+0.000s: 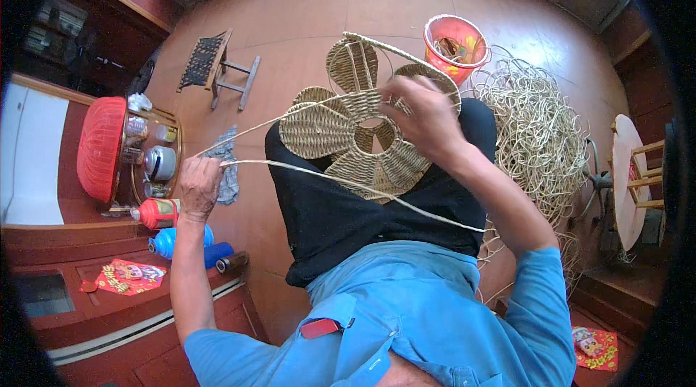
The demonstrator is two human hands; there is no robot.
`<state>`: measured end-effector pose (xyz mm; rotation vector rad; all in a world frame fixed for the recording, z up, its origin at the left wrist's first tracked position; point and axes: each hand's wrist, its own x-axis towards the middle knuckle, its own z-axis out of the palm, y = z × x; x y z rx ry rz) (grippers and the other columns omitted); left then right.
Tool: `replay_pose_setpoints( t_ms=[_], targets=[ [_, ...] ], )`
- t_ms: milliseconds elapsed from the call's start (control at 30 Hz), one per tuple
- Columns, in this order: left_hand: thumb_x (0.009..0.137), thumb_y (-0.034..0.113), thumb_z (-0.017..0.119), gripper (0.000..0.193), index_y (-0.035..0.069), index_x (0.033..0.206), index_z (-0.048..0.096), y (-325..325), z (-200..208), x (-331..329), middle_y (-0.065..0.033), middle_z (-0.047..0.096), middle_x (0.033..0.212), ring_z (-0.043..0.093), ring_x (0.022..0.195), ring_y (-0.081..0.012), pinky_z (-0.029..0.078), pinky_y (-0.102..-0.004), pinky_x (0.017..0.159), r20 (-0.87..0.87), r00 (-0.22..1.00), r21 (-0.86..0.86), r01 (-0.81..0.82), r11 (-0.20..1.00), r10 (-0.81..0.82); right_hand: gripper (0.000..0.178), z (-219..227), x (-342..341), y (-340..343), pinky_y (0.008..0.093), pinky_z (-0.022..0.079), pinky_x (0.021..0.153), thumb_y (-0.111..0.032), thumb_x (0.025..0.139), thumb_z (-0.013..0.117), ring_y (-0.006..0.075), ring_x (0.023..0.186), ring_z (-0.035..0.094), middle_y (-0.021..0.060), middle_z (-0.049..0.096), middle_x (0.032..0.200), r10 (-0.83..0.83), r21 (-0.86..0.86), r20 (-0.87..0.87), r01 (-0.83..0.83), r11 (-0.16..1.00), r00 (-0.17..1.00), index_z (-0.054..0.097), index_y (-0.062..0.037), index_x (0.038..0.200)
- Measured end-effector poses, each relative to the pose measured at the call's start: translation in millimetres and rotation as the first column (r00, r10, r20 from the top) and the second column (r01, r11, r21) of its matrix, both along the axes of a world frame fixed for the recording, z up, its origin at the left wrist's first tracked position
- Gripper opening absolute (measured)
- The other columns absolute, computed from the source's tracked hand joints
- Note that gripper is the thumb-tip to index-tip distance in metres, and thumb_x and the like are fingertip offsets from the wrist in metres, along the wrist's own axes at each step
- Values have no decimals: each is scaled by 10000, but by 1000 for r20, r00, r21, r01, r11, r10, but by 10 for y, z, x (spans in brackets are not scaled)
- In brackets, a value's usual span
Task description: The recorder is weaving a large flower-like object from straw or similar plant fibers.
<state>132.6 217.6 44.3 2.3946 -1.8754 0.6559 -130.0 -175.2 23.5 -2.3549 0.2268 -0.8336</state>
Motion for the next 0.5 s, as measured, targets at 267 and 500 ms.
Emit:
replay_pose_setpoints(
  t_ms=[267, 500],
  targets=[
    [1022, 151, 664, 170, 61, 911, 572, 526, 171, 130, -147, 550, 821, 574, 828, -367, 459, -483, 771, 75, 985, 34, -161, 986, 158, 223, -176, 784, 272, 475, 570, 811, -285, 951, 771, 310, 924, 720, 67, 739, 887, 59, -24, -86, -61, 998, 995, 649, -110, 1017],
    [1029, 165, 636, 122, 51, 1049, 675, 1514, 341, 514, -179, 647, 913, 621, 903, -388, 481, -493, 823, 109, 888, 88, -456, 886, 447, 178, -122, 913, 419, 502, 584, 777, -198, 927, 715, 336, 859, 748, 116, 716, 818, -118, -19, -126, 117, 993, 985, 627, -103, 1049]
  ],
)
